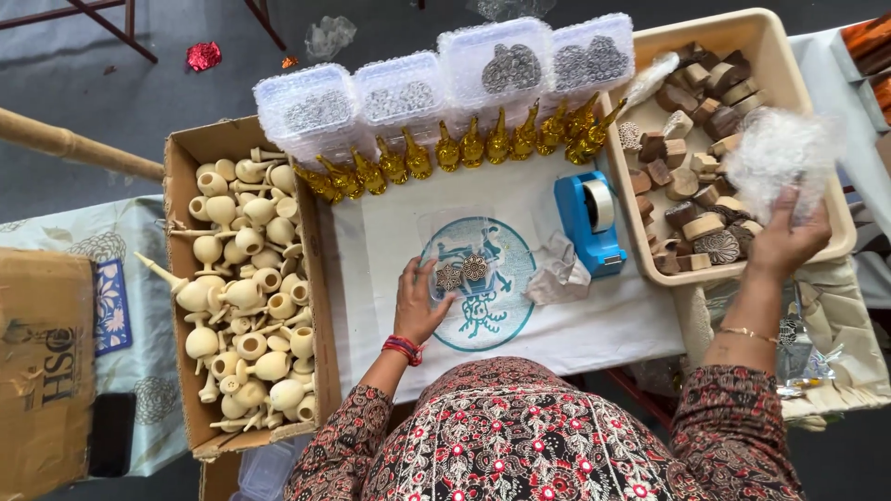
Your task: The person wipes a small plastic container with a white cloth, then places it on a sheet of bubble wrap. They fold the bubble wrap around the container and secure it using a tape dispenser. The workspace includes boxes of wooden items and other craft supplies.
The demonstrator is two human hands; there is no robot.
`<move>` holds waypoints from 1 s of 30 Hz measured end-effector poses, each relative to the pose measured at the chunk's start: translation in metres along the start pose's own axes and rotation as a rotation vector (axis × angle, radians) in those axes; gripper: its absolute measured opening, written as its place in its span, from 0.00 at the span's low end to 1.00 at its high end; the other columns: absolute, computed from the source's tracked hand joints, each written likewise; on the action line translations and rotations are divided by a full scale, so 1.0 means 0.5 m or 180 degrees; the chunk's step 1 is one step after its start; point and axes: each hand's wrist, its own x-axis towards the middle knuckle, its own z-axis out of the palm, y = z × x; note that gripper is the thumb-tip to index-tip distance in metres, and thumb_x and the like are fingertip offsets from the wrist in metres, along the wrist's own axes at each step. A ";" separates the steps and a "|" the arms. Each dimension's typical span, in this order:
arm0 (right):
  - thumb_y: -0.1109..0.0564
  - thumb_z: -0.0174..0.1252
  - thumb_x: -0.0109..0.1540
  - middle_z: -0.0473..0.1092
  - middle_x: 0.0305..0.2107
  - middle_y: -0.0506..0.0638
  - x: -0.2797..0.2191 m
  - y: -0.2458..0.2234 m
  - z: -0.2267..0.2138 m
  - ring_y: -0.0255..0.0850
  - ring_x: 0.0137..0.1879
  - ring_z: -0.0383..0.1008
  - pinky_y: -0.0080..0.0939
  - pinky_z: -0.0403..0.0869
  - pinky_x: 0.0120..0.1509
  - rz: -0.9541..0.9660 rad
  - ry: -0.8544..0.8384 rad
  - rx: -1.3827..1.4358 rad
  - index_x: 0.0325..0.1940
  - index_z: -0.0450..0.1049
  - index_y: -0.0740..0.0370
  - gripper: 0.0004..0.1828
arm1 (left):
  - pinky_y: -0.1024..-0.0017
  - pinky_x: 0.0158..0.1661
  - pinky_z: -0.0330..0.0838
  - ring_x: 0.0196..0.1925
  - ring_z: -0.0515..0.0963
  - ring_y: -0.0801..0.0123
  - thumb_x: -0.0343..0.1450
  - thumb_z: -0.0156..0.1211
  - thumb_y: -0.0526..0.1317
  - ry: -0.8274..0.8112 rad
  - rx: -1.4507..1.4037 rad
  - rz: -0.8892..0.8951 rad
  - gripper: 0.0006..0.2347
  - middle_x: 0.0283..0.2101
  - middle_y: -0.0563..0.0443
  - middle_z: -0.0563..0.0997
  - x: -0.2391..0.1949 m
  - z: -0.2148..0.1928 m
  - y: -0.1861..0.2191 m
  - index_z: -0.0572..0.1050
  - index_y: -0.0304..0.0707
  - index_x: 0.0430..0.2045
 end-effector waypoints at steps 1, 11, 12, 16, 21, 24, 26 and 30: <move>0.56 0.63 0.73 0.74 0.52 0.54 -0.013 -0.039 0.000 0.45 0.56 0.73 0.47 0.74 0.62 -0.0005 0.0010 -0.0004 0.65 0.74 0.63 0.17 | 0.54 0.63 0.66 0.66 0.67 0.46 0.64 0.73 0.47 -0.0001 -0.0007 0.0010 0.34 0.68 0.39 0.61 0.003 0.004 0.008 0.63 0.48 0.65; 0.49 0.52 0.71 0.68 0.64 0.56 -0.276 -0.308 0.137 0.46 0.67 0.70 0.47 0.71 0.73 0.0789 -0.2151 0.3274 0.74 0.57 0.64 0.30 | 0.56 0.67 0.65 0.69 0.70 0.56 0.70 0.59 0.60 -0.0959 -0.3191 -0.0480 0.31 0.66 0.43 0.72 0.095 0.136 0.075 0.66 0.40 0.64; 0.48 0.51 0.69 0.71 0.58 0.56 -0.312 -0.360 0.152 0.46 0.62 0.73 0.49 0.73 0.67 0.1782 -0.2261 0.4024 0.70 0.59 0.65 0.29 | 0.55 0.68 0.63 0.71 0.69 0.55 0.70 0.57 0.62 -0.1456 -0.4115 -0.0673 0.33 0.67 0.42 0.71 0.102 0.187 0.046 0.66 0.37 0.64; 0.49 0.49 0.75 0.74 0.52 0.56 -0.362 -0.265 0.203 0.42 0.57 0.74 0.45 0.73 0.63 0.1299 -0.2499 0.2757 0.61 0.66 0.67 0.19 | 0.52 0.71 0.59 0.71 0.69 0.52 0.71 0.63 0.59 -0.2124 -0.5019 -0.0466 0.33 0.67 0.38 0.71 0.123 0.194 0.023 0.68 0.31 0.62; 0.49 0.51 0.73 0.75 0.42 0.51 -0.368 -0.394 0.194 0.40 0.49 0.76 0.41 0.78 0.55 0.1635 -0.2315 0.2869 0.46 0.74 0.61 0.14 | 0.60 0.67 0.62 0.64 0.73 0.62 0.75 0.53 0.52 -0.2031 -0.3940 -0.0763 0.20 0.58 0.44 0.78 0.130 0.180 -0.026 0.75 0.41 0.57; 0.49 0.52 0.72 0.76 0.43 0.48 -0.345 -0.392 0.182 0.37 0.46 0.75 0.39 0.77 0.50 0.1458 -0.1440 0.3042 0.47 0.75 0.59 0.12 | 0.70 0.48 0.72 0.48 0.80 0.67 0.76 0.62 0.42 -0.0605 -0.4927 -0.0709 0.12 0.45 0.45 0.83 0.152 -0.002 0.055 0.80 0.37 0.50; 0.51 0.54 0.72 0.76 0.39 0.48 -0.343 -0.352 0.185 0.36 0.43 0.75 0.39 0.76 0.47 0.1476 -0.1401 0.3109 0.48 0.76 0.59 0.11 | 0.76 0.37 0.69 0.39 0.77 0.75 0.76 0.64 0.41 -0.0285 -0.4851 -0.0627 0.11 0.39 0.49 0.84 0.141 -0.063 0.091 0.80 0.39 0.50; 0.59 0.62 0.68 0.76 0.35 0.46 -0.343 -0.298 0.199 0.36 0.41 0.77 0.38 0.76 0.45 0.1582 -0.1356 0.3239 0.48 0.77 0.58 0.05 | 0.83 0.20 0.61 0.25 0.74 0.88 0.72 0.66 0.40 0.0314 -0.4624 -0.0963 0.09 0.30 0.58 0.83 0.126 -0.131 0.121 0.79 0.41 0.44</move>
